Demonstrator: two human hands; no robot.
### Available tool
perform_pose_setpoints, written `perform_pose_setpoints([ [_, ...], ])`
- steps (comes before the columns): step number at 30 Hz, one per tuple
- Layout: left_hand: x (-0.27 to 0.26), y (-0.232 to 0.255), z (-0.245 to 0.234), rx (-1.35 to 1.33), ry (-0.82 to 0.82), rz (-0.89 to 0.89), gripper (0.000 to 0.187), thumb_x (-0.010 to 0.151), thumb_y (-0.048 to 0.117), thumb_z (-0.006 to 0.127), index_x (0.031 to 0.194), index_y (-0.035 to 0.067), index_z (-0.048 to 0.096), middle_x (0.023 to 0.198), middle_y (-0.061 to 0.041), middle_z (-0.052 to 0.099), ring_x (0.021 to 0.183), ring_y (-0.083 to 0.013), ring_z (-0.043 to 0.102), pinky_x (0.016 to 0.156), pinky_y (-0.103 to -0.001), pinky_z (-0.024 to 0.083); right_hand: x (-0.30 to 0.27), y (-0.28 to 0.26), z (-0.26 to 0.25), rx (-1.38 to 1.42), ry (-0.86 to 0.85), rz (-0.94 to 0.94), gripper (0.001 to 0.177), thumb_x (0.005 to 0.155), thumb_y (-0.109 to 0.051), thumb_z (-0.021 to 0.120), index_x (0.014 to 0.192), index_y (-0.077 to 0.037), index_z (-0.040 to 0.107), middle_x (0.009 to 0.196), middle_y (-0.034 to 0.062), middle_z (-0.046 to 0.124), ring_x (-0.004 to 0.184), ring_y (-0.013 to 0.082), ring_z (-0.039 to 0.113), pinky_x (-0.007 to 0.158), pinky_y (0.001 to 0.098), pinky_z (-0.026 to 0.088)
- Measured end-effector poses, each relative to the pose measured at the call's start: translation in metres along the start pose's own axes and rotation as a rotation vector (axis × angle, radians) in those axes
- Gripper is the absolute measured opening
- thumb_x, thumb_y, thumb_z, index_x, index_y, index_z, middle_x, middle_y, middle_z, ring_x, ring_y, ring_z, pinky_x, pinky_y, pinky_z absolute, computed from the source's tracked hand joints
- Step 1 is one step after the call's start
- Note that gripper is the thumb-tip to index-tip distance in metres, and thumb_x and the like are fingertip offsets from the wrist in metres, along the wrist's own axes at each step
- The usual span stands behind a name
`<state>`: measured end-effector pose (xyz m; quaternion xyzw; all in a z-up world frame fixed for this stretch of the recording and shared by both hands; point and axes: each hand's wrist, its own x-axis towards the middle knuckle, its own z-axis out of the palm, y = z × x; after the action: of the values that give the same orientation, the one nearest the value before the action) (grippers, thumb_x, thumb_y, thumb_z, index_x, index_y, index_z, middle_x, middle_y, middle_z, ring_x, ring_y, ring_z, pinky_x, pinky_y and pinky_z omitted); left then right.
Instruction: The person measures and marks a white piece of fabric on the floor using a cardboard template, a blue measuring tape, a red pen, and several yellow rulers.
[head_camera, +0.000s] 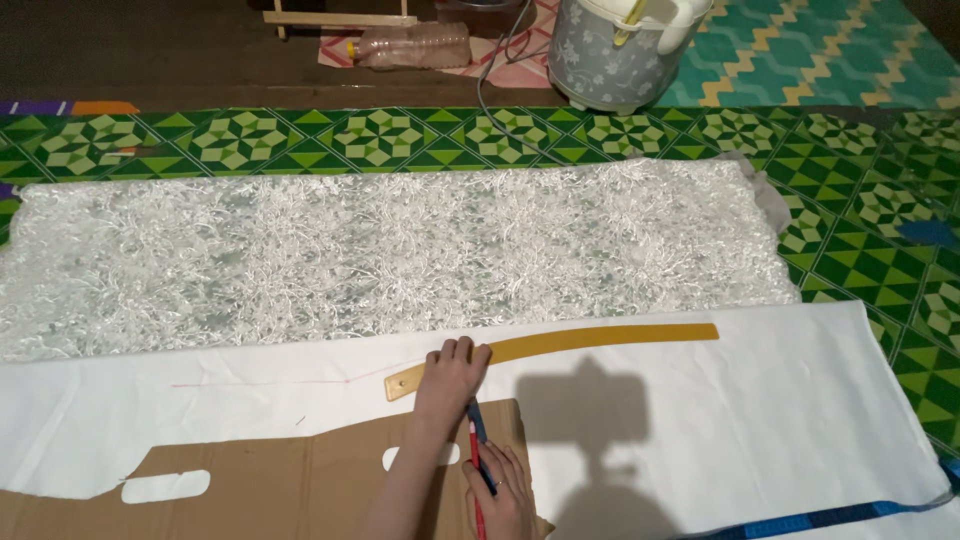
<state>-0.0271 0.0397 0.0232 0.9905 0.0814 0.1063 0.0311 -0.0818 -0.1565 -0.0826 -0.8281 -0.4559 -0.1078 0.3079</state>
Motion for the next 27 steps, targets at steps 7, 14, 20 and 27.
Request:
perform_pose_setpoints([
  [7, -0.048, -0.052, -0.007, -0.008, -0.031, -0.024, 0.052, 0.075, 0.001, 0.066, 0.124, 0.009, 0.054, 0.114, -0.017, 0.062, 0.105, -0.0323, 0.065, 0.087, -0.041, 0.058, -0.001, 0.002, 0.002, -0.023, 0.015, -0.012, 0.034, 0.083, -0.009, 0.068, 0.116, -0.012, 0.075, 0.138, 0.014, 0.06, 0.131, 0.0318, 0.057, 0.112, 0.052, 0.042],
  [14, -0.108, -0.068, -0.073, -0.158, -0.039, -0.208, 0.027, 0.091, 0.015, 0.063, 0.118, 0.011, 0.058, 0.112, -0.014, 0.063, 0.105, -0.0321, 0.064, 0.08, -0.041, 0.058, 0.005, -0.006, -0.009, 0.006, -0.048, 0.043, 0.036, 0.081, -0.009, 0.07, 0.116, -0.01, 0.074, 0.137, 0.0148, 0.06, 0.132, 0.033, 0.055, 0.112, 0.0518, 0.04],
  [20, -0.129, -0.078, -0.096, -0.188, -0.016, -0.355, 0.034, 0.089, 0.015, 0.063, 0.123, 0.014, 0.061, 0.113, -0.011, 0.064, 0.107, -0.0318, 0.063, 0.077, -0.042, 0.058, 0.006, -0.007, -0.009, -0.003, -0.031, 0.024, 0.035, 0.081, -0.008, 0.069, 0.116, -0.01, 0.075, 0.135, 0.0161, 0.061, 0.13, 0.0334, 0.056, 0.112, 0.0522, 0.041],
  [27, -0.146, -0.095, -0.085, -0.205, 0.025, -0.423, 0.027, 0.091, 0.017, 0.063, 0.118, 0.014, 0.062, 0.116, -0.008, 0.064, 0.111, -0.0307, 0.062, 0.079, -0.042, 0.058, 0.012, -0.012, -0.017, 0.007, -0.001, 0.007, 0.035, 0.079, -0.005, 0.068, 0.114, -0.007, 0.074, 0.135, 0.0185, 0.062, 0.13, 0.0352, 0.058, 0.111, 0.0534, 0.042],
])
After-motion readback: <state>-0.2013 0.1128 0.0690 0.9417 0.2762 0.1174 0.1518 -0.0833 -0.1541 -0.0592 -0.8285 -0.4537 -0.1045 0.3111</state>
